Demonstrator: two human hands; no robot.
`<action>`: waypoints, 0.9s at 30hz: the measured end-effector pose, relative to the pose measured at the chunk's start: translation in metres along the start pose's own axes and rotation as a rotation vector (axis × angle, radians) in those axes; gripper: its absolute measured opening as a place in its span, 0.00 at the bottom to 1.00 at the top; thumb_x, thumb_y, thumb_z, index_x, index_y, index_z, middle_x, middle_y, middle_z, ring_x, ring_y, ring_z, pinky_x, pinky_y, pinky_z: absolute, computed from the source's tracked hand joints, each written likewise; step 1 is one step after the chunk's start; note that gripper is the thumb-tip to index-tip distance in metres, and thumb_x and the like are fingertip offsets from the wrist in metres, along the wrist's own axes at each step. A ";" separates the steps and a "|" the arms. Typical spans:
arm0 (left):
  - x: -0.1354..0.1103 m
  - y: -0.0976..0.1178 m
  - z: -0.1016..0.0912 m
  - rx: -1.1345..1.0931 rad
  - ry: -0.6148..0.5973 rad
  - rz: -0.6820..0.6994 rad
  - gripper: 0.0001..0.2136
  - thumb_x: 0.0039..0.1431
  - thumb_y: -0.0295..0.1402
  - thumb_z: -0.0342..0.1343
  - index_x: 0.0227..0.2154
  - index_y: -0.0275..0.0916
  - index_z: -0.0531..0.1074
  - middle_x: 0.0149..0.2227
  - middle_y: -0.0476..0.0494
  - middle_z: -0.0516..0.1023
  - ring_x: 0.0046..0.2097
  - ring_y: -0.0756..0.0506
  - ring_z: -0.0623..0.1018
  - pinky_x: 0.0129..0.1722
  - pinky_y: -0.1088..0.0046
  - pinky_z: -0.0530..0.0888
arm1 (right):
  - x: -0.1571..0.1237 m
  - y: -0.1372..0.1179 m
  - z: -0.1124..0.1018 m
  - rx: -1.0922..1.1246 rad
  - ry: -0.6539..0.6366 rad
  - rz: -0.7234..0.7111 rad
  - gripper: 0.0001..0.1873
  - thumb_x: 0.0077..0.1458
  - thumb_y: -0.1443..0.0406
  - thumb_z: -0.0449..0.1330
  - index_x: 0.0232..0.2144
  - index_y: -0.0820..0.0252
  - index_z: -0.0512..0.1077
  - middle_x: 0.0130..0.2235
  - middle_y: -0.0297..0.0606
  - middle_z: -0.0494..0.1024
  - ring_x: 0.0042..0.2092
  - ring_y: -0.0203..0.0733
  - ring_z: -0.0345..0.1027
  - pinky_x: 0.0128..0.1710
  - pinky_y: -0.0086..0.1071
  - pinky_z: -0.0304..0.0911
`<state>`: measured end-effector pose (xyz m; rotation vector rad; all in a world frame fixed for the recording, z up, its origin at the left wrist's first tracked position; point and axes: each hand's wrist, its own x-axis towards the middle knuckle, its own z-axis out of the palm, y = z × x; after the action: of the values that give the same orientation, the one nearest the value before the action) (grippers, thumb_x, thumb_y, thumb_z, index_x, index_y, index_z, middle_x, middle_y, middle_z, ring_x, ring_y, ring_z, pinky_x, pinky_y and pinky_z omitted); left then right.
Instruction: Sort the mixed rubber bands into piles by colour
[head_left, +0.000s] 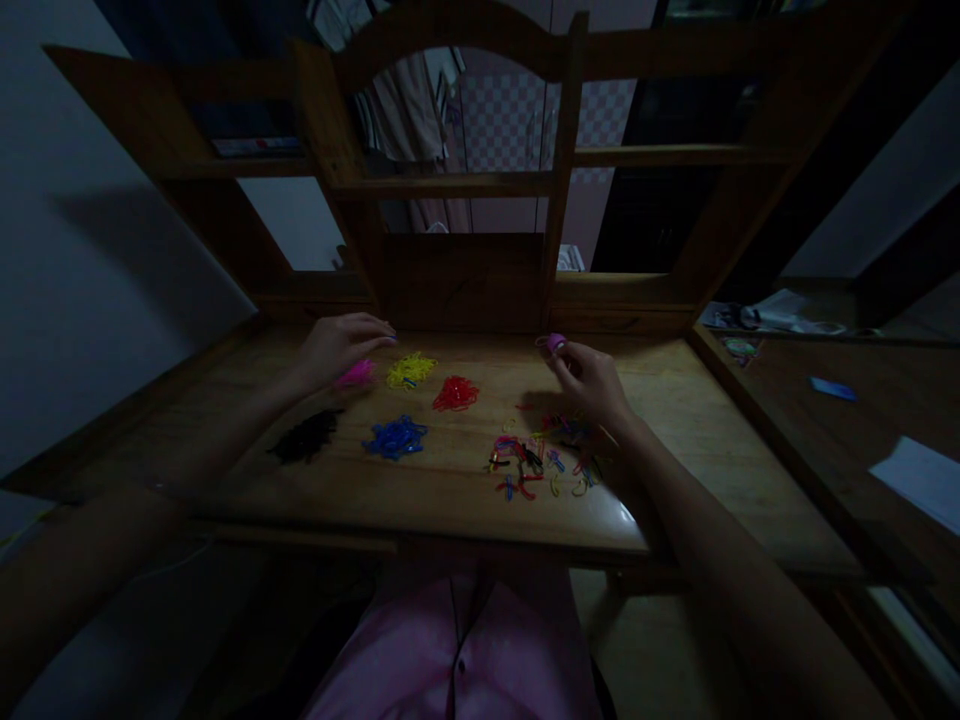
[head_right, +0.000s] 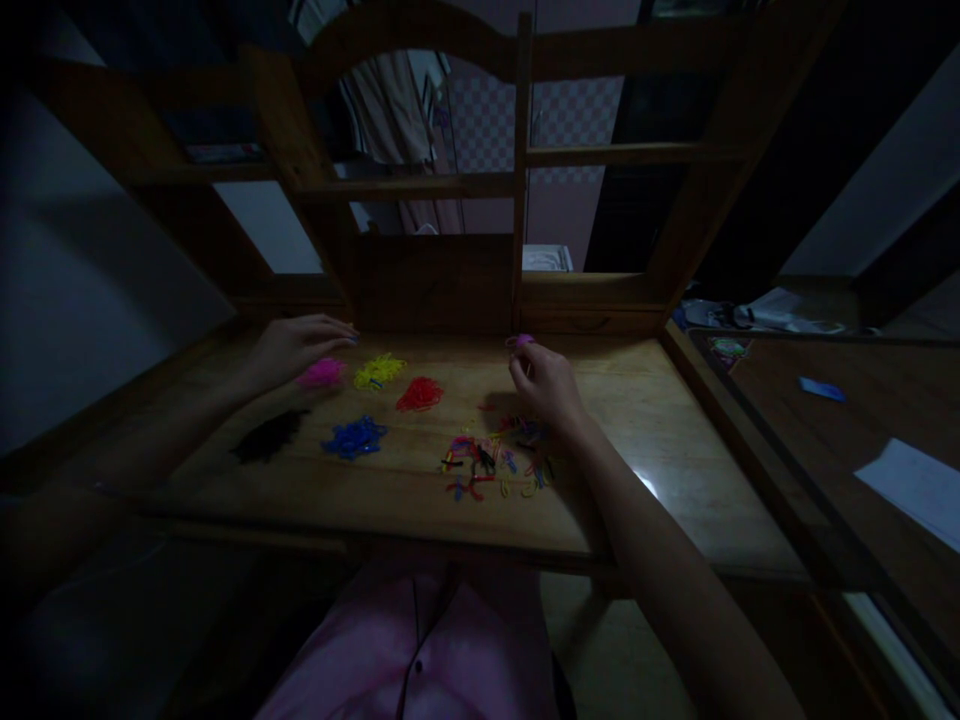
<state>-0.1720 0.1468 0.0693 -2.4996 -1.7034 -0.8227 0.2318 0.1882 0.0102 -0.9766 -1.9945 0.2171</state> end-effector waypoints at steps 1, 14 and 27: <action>-0.001 0.002 -0.001 -0.023 -0.022 -0.011 0.16 0.62 0.46 0.53 0.41 0.42 0.79 0.46 0.45 0.79 0.48 0.43 0.77 0.53 0.67 0.69 | 0.000 0.000 0.000 -0.002 -0.001 -0.001 0.13 0.61 0.60 0.53 0.28 0.59 0.71 0.32 0.41 0.78 0.30 0.39 0.67 0.29 0.31 0.54; -0.002 0.020 0.001 -0.499 -0.349 -0.239 0.21 0.61 0.54 0.49 0.35 0.39 0.72 0.50 0.36 0.79 0.53 0.41 0.77 0.49 0.64 0.74 | 0.000 -0.001 -0.001 -0.006 0.002 0.003 0.12 0.61 0.61 0.53 0.29 0.59 0.71 0.30 0.39 0.77 0.29 0.38 0.65 0.28 0.31 0.53; 0.000 0.011 0.003 -0.770 -0.385 -0.392 0.20 0.57 0.49 0.59 0.43 0.38 0.77 0.51 0.36 0.77 0.48 0.40 0.78 0.49 0.62 0.74 | 0.000 0.001 0.000 -0.006 0.001 0.009 0.12 0.61 0.61 0.54 0.28 0.59 0.70 0.29 0.38 0.76 0.27 0.38 0.63 0.28 0.30 0.52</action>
<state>-0.1618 0.1431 0.0698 -2.9747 -2.4343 -1.3036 0.2321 0.1885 0.0092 -0.9893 -1.9913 0.2161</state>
